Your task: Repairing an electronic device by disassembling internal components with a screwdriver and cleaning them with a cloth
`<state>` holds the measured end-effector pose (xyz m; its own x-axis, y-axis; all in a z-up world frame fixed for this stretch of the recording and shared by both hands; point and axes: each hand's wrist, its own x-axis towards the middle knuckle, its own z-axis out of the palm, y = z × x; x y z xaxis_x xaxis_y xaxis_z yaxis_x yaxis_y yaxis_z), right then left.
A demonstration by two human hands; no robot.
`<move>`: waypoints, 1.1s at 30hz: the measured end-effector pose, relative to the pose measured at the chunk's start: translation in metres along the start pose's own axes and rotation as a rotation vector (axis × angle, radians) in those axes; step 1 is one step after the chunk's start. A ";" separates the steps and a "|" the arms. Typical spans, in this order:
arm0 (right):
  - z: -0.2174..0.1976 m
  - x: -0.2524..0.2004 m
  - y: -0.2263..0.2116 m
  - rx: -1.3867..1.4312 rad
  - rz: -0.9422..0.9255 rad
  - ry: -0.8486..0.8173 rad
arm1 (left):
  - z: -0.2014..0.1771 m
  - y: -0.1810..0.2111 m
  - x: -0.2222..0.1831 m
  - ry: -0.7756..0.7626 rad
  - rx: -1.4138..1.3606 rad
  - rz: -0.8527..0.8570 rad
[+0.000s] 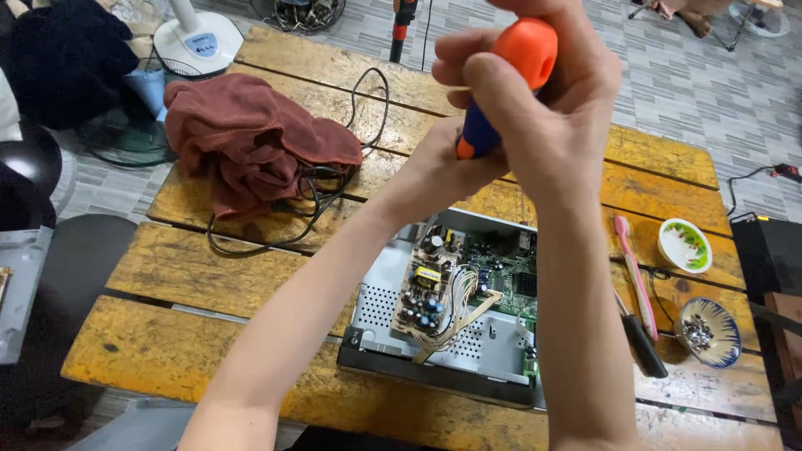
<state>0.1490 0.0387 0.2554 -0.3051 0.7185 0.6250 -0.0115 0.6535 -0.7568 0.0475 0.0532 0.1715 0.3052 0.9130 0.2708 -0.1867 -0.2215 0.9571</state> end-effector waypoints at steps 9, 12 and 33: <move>-0.008 0.000 -0.013 -0.343 -0.235 -0.068 | 0.025 -0.007 -0.016 0.377 0.343 0.302; -0.022 0.007 -0.013 -0.003 0.054 -0.262 | 0.022 0.012 -0.006 0.068 0.148 -0.024; 0.011 -0.010 -0.026 -0.087 0.063 0.135 | 0.006 0.001 0.003 -0.140 0.117 0.048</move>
<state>0.1419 0.0121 0.2664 -0.1723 0.7805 0.6009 0.0884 0.6198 -0.7798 0.0536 0.0536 0.1738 0.4269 0.8457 0.3201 -0.0968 -0.3092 0.9461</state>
